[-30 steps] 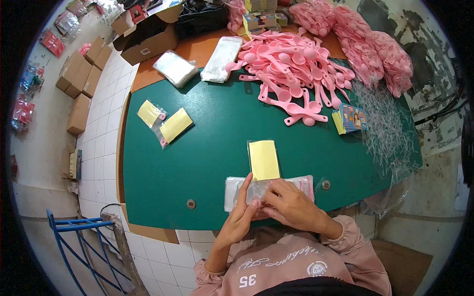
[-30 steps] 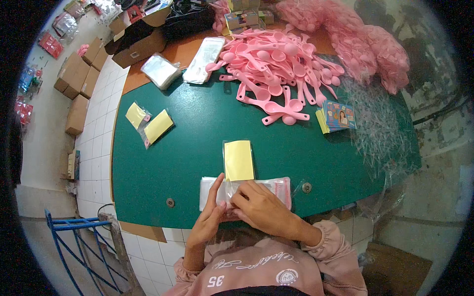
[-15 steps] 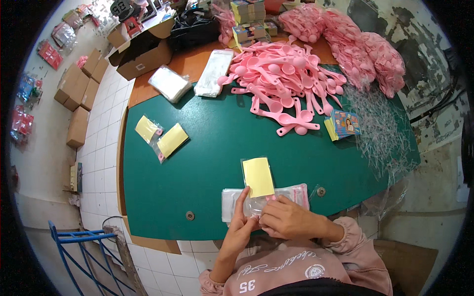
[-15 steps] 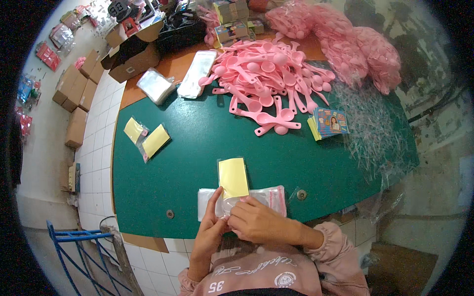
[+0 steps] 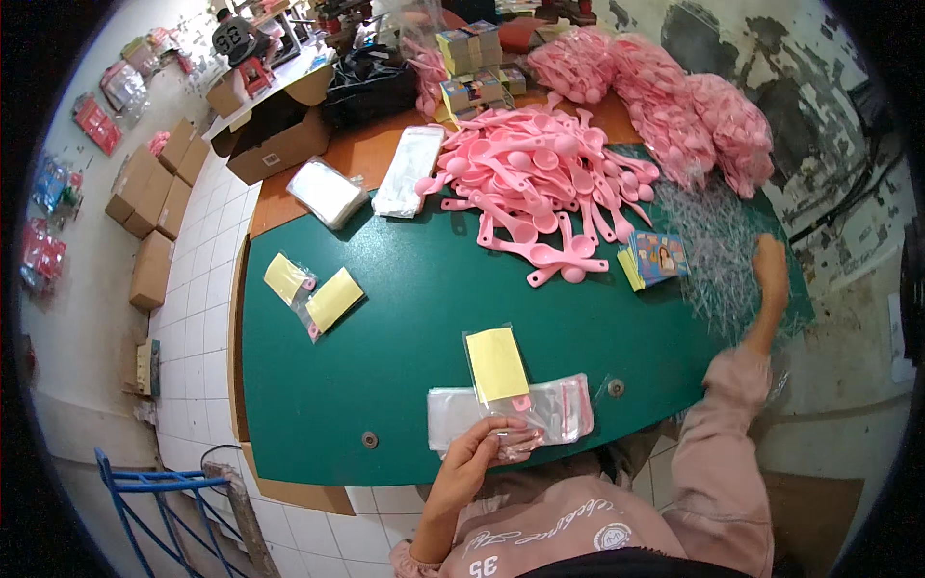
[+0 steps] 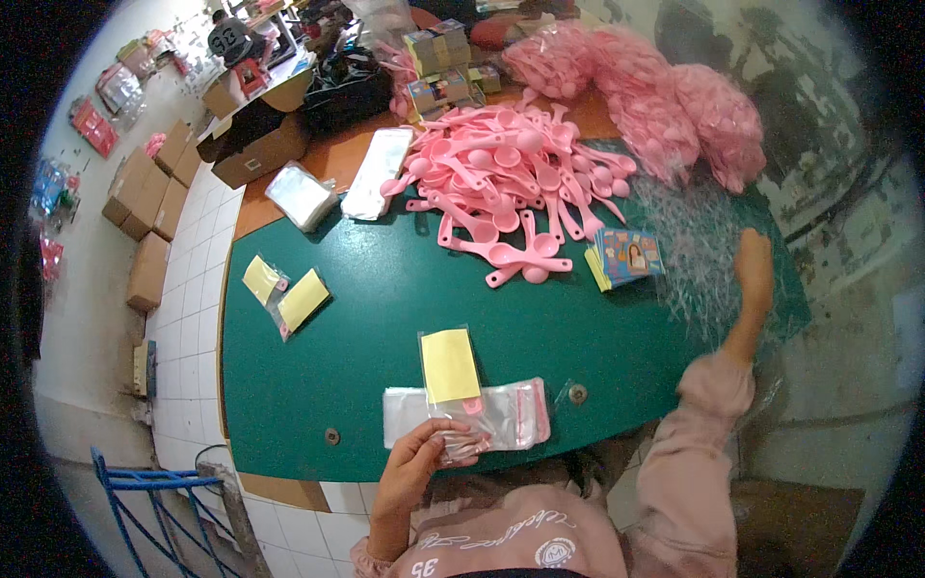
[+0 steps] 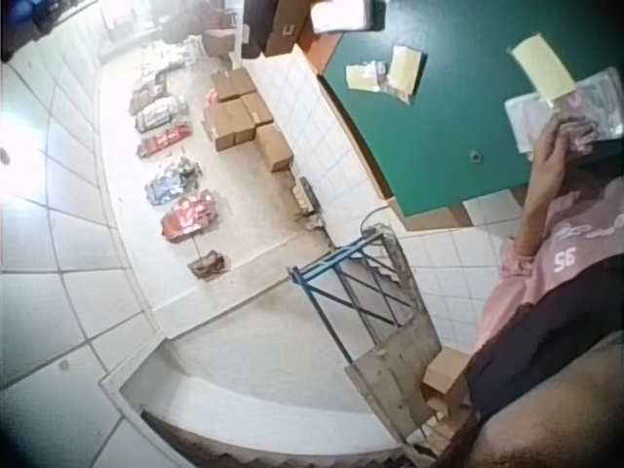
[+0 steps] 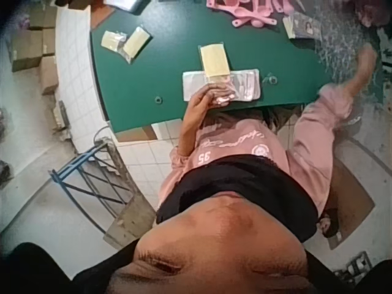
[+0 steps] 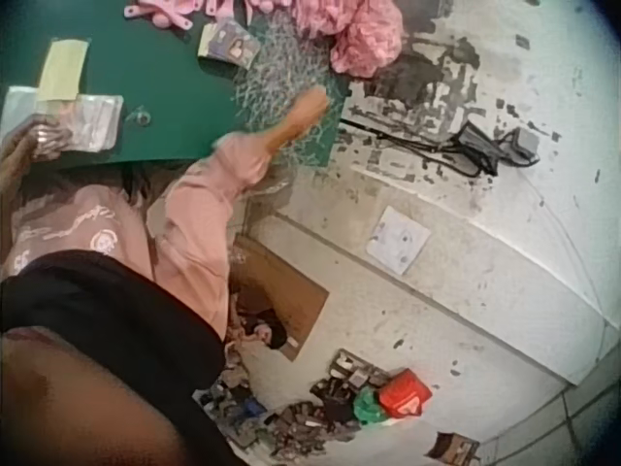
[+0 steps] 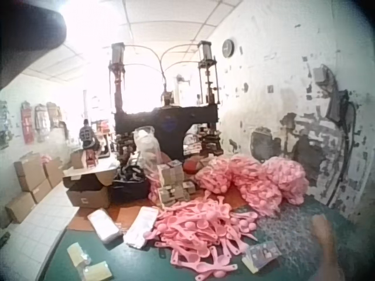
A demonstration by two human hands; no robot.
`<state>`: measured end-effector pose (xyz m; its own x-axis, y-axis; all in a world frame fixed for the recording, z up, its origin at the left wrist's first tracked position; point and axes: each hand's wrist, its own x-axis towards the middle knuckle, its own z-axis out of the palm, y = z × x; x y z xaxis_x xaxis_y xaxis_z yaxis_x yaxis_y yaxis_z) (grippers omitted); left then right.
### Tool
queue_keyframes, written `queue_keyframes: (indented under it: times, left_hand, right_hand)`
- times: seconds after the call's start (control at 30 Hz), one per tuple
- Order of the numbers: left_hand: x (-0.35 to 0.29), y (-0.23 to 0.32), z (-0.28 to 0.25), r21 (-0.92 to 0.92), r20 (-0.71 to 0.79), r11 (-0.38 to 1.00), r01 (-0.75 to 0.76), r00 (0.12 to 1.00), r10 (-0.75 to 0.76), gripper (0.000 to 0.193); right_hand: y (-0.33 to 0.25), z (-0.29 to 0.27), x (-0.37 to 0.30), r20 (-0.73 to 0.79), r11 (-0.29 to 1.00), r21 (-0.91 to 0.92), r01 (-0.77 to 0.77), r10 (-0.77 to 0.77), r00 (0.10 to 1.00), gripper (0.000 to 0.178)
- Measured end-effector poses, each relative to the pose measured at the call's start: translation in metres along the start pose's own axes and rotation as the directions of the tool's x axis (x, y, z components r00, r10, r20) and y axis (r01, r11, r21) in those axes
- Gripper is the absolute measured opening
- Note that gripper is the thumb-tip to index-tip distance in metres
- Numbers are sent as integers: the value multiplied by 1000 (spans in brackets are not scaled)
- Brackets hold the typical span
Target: The person unpacks pink plastic spoons from a large bag and places them on a green table. They then pick up individual spoons, place them into small clear plastic bags with yellow paper inserts, and seal the bags. The person repeats this process for several spoons.
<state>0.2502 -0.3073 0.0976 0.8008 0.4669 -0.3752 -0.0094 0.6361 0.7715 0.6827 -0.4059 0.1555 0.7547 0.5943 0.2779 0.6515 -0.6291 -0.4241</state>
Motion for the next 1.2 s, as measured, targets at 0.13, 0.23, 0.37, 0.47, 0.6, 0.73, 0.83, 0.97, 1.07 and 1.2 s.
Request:
queue_keyframes:
  times: [0.13,0.23,0.37,0.47,0.6,0.73,0.83,0.97,1.07,1.2]
  left_hand:
    - [-3,-2,-3,-16,-58,1000,1,998,-2,30]
    - [-4,0,-3,-26,-18,1000,0,1000,0,31]
    - [-7,3,-6,-88,61,996,24,998,-19,30]
    - [-13,-1,-17,-77,-131,994,-77,989,67,25]
    - [-7,9,-4,675,-107,714,-186,933,344,25]
    - [-2,1,-10,711,-94,675,-198,924,370,18]
    - [0,-5,-5,640,-190,747,-180,905,381,9]
    - [4,-15,-2,551,-308,827,-112,894,326,10]
    - [8,-18,2,510,-389,853,-106,857,339,10]
    - [13,-15,11,374,-525,912,-169,772,359,11]
  right_hand:
    - [-106,43,-93,136,841,446,307,-402,905,37]
    - [-151,78,-163,303,600,711,367,-732,610,46]
    - [-159,99,-182,354,604,765,221,-683,639,35]
    - [-162,87,-173,380,614,774,154,-646,662,22]
    - [-156,86,-170,382,586,799,134,-668,639,20]
    - [-153,86,-169,406,627,766,143,-644,648,19]
    - [-153,87,-173,509,654,756,-25,-563,651,18]
    - [-155,91,-174,736,561,664,-494,-374,565,17]
    - [-161,91,-176,736,586,644,-492,-298,608,15]
    - [-170,87,-178,685,605,661,-443,-246,686,13]
